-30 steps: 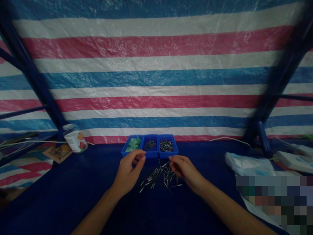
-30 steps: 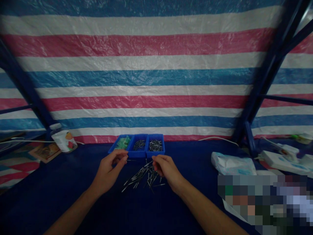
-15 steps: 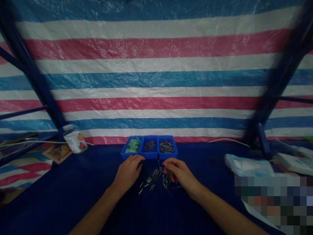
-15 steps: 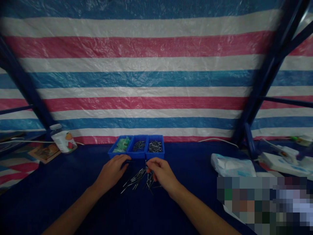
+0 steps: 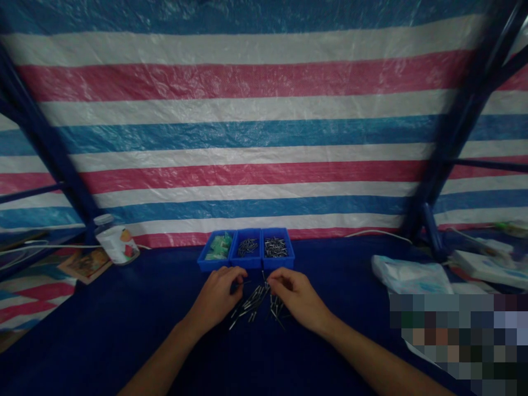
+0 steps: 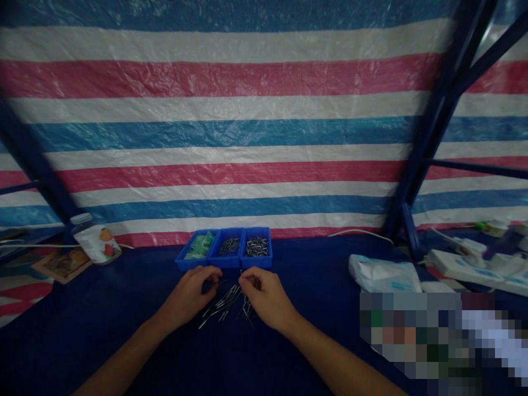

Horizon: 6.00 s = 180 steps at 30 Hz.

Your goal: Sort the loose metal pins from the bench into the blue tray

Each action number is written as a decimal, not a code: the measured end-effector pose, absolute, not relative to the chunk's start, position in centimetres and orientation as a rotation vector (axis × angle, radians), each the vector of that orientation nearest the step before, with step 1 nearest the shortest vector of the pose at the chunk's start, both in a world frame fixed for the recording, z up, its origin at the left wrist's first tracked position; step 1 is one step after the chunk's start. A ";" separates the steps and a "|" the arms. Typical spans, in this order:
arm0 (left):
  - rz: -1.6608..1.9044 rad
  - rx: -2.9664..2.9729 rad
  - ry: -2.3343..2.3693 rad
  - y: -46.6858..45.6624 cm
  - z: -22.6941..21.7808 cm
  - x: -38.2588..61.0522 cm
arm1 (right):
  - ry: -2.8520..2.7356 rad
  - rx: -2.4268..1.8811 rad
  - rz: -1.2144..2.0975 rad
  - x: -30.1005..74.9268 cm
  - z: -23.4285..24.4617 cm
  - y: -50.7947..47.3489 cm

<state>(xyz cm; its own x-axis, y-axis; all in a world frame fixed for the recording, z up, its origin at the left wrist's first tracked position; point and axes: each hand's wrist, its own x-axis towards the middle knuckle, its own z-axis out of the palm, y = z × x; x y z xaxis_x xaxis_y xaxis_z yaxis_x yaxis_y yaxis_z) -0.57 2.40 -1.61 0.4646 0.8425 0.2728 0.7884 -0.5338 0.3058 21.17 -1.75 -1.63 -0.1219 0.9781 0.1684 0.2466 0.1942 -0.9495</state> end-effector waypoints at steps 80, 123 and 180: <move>0.288 2.350 1.233 0.4 -0.1 -1.1 | -1.148 -1.192 1.242 21.8 -0.9 -1.3; 0.989 2.336 1.327 0.5 1.2 -0.6 | -0.913 -1.093 1.391 23.1 -0.8 -0.6; 0.690 2.445 1.034 -0.1 0.1 0.4 | -1.906 -1.141 0.668 21.0 -1.4 -3.1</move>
